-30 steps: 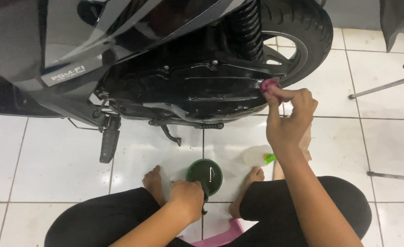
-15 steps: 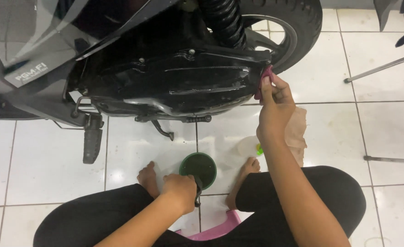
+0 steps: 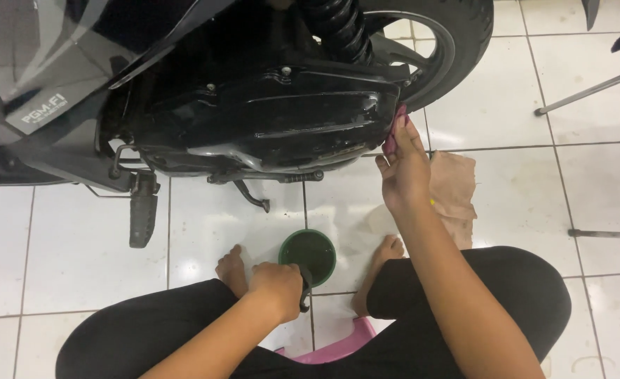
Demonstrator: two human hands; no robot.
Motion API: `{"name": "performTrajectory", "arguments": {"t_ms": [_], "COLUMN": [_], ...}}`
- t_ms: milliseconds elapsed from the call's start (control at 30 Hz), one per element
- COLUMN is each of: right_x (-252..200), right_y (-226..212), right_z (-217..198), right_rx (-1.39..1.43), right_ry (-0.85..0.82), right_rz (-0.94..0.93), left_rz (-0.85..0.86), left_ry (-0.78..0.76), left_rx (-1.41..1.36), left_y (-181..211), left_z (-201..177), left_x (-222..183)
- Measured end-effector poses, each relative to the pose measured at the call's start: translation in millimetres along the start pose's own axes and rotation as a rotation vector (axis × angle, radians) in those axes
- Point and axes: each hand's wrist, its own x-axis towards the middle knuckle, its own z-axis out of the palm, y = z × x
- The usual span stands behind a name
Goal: The person sits on the floor and cleans the lower side of a black motorcycle. They dip a cloth into a green cup of liquid and wipe the motorcycle's bodywork and engine area. A spray bottle and a pink basin are visible on the floor nearby.
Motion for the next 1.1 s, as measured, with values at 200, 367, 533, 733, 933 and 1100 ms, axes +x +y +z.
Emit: {"name": "performTrajectory", "arguments": {"t_ms": [200, 367, 533, 733, 933, 1100], "right_x": [-6.1, -7.1, 18.1, 11.6, 13.1, 19.1], "right_y": [49.8, 52.2, 45.5, 80.5, 116.1, 124.3], "right_z": [-20.5, -9.2, -14.7, -18.9, -5.5, -16.8], "right_rx": [0.040, 0.161, -0.046, -0.590, -0.667, -0.951], "right_ry": [-0.030, 0.050, 0.032, 0.139, 0.122, 0.172], "right_rz": [0.094, 0.272, 0.110, -0.349, -0.660, -0.832], "left_rz": [0.014, 0.023, -0.011, -0.032, -0.006, -0.008], "left_ry": [-0.011, -0.016, -0.020, -0.060, -0.066, -0.092], "left_rx": [0.014, 0.041, -0.005, 0.025, 0.025, 0.000], "left_y": [-3.1, -4.7, -6.3, -2.5, -3.8, -6.8], "left_z": [0.3, 4.5, -0.7, -3.6, -9.5, -3.5], "left_x": [-2.3, 0.4, 3.2, 2.2, 5.0, 9.6]}}
